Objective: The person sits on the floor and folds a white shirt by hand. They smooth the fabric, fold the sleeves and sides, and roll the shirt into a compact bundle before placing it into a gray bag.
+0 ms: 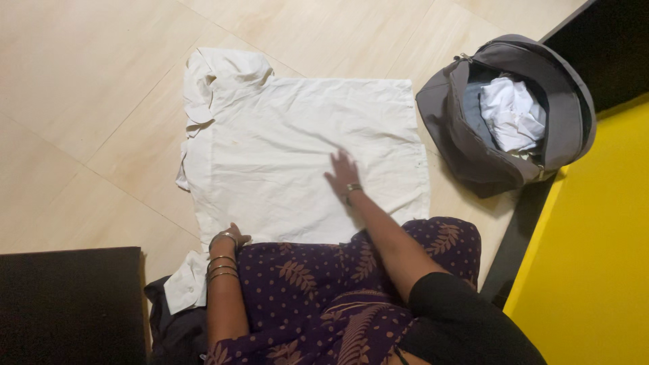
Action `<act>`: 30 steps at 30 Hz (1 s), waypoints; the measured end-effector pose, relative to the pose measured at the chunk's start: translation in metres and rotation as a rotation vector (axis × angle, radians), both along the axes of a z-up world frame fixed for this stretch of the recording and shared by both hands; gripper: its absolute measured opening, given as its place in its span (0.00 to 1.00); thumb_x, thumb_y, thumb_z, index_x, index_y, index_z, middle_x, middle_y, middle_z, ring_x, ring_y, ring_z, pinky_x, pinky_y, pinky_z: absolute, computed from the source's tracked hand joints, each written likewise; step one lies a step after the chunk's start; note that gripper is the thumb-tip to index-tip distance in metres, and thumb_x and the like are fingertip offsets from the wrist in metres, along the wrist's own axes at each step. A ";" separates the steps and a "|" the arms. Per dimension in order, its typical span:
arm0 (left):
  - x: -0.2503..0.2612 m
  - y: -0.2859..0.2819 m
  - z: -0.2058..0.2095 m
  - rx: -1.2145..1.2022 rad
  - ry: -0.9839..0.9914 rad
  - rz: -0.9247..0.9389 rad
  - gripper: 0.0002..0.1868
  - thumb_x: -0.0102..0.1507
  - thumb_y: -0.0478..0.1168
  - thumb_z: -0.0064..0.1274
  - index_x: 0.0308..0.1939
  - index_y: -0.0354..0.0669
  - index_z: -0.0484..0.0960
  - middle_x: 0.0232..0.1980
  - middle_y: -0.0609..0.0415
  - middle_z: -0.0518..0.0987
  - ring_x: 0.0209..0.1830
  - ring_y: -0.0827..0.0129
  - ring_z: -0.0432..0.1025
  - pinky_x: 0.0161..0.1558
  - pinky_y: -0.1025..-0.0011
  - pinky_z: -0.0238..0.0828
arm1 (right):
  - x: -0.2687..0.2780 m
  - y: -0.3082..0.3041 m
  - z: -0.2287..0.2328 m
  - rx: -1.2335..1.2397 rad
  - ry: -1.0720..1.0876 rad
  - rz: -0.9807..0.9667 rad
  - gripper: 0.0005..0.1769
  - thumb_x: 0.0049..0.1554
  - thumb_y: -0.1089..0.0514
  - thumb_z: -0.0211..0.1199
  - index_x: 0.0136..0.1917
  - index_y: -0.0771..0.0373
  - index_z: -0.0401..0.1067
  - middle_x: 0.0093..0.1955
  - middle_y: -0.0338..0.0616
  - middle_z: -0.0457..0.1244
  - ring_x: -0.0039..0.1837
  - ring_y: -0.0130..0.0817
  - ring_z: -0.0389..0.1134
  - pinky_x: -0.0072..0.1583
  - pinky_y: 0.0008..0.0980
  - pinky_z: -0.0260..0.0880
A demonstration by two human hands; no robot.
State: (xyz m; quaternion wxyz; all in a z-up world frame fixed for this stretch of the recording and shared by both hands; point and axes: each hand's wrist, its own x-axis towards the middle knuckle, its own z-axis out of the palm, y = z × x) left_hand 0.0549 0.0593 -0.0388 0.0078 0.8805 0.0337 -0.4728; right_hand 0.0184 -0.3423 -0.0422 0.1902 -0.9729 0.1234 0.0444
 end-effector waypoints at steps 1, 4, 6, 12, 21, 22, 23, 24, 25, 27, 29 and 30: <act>0.001 0.001 -0.001 -0.007 -0.008 -0.003 0.54 0.61 0.62 0.57 0.82 0.46 0.47 0.75 0.40 0.68 0.72 0.49 0.67 0.70 0.52 0.65 | -0.014 -0.029 0.003 -0.062 -0.029 -0.111 0.43 0.64 0.36 0.50 0.84 0.50 0.40 0.88 0.44 0.30 0.87 0.40 0.28 0.79 0.58 0.30; 0.003 0.000 -0.003 -0.021 0.000 0.009 0.54 0.61 0.61 0.57 0.82 0.46 0.47 0.74 0.40 0.70 0.72 0.49 0.68 0.70 0.54 0.66 | -0.059 -0.113 0.025 -0.062 0.101 -0.404 0.43 0.63 0.36 0.49 0.85 0.43 0.38 0.88 0.42 0.28 0.87 0.36 0.29 0.80 0.56 0.31; 0.002 -0.002 -0.004 0.008 -0.002 -0.001 0.53 0.61 0.62 0.56 0.82 0.47 0.48 0.74 0.40 0.69 0.73 0.49 0.67 0.70 0.53 0.65 | -0.079 -0.147 0.038 0.014 0.238 -0.666 0.45 0.63 0.34 0.48 0.85 0.48 0.34 0.87 0.44 0.25 0.87 0.38 0.25 0.79 0.55 0.30; 0.002 -0.001 -0.002 -0.004 -0.010 -0.004 0.53 0.61 0.62 0.56 0.82 0.46 0.48 0.74 0.40 0.69 0.72 0.49 0.68 0.70 0.54 0.65 | -0.056 -0.099 0.021 -0.106 0.113 -0.459 0.46 0.64 0.32 0.45 0.85 0.49 0.32 0.88 0.43 0.25 0.87 0.37 0.25 0.80 0.57 0.28; -0.002 -0.001 0.004 0.017 0.001 0.020 0.52 0.63 0.61 0.54 0.82 0.48 0.45 0.75 0.43 0.69 0.73 0.51 0.67 0.70 0.53 0.66 | 0.007 0.104 0.018 -0.023 0.207 0.373 0.48 0.61 0.35 0.50 0.85 0.51 0.34 0.88 0.46 0.27 0.86 0.40 0.27 0.80 0.56 0.31; -0.002 -0.001 0.004 0.006 0.003 0.028 0.51 0.63 0.60 0.54 0.82 0.48 0.45 0.74 0.43 0.69 0.72 0.51 0.68 0.70 0.53 0.66 | 0.009 0.107 0.017 -0.024 0.225 0.426 0.49 0.61 0.34 0.51 0.85 0.50 0.35 0.88 0.45 0.27 0.86 0.40 0.27 0.80 0.55 0.31; -0.002 0.000 0.004 0.003 -0.012 0.024 0.50 0.63 0.60 0.54 0.82 0.47 0.48 0.74 0.42 0.70 0.72 0.51 0.68 0.69 0.54 0.66 | 0.007 0.100 0.014 -0.047 0.181 0.400 0.47 0.61 0.35 0.50 0.84 0.51 0.35 0.88 0.45 0.28 0.87 0.39 0.28 0.80 0.56 0.31; -0.003 0.000 0.004 -0.001 -0.027 0.020 0.49 0.63 0.61 0.55 0.81 0.46 0.51 0.73 0.42 0.71 0.72 0.51 0.69 0.69 0.54 0.67 | 0.004 0.082 0.010 -0.070 0.137 0.374 0.46 0.62 0.35 0.50 0.84 0.51 0.36 0.88 0.44 0.28 0.87 0.39 0.28 0.79 0.57 0.31; -0.004 0.001 0.004 -0.004 -0.041 0.015 0.48 0.63 0.61 0.55 0.80 0.46 0.55 0.73 0.42 0.72 0.71 0.51 0.70 0.69 0.54 0.67 | -0.001 0.062 0.006 -0.092 0.094 0.347 0.45 0.63 0.35 0.49 0.84 0.51 0.36 0.88 0.43 0.28 0.87 0.39 0.28 0.79 0.58 0.31; -0.001 0.001 0.004 -0.001 -0.038 0.004 0.48 0.63 0.61 0.55 0.80 0.45 0.54 0.72 0.43 0.72 0.71 0.52 0.69 0.69 0.54 0.67 | -0.007 -0.001 0.008 -0.102 0.135 0.162 0.45 0.62 0.34 0.49 0.85 0.46 0.37 0.88 0.39 0.30 0.87 0.38 0.29 0.79 0.60 0.31; -0.001 0.000 0.004 0.001 -0.034 -0.007 0.49 0.63 0.61 0.55 0.80 0.45 0.53 0.72 0.42 0.71 0.71 0.51 0.69 0.69 0.54 0.67 | -0.043 -0.062 0.015 -0.126 -0.030 -0.131 0.43 0.63 0.36 0.48 0.85 0.45 0.38 0.89 0.32 0.32 0.87 0.33 0.31 0.81 0.60 0.30; 0.000 -0.002 0.004 0.001 -0.032 -0.011 0.49 0.63 0.61 0.56 0.80 0.45 0.53 0.73 0.42 0.71 0.71 0.51 0.69 0.69 0.54 0.66 | -0.055 -0.099 0.026 -0.109 0.193 -0.231 0.42 0.63 0.36 0.48 0.84 0.40 0.39 0.89 0.39 0.30 0.87 0.34 0.29 0.81 0.58 0.29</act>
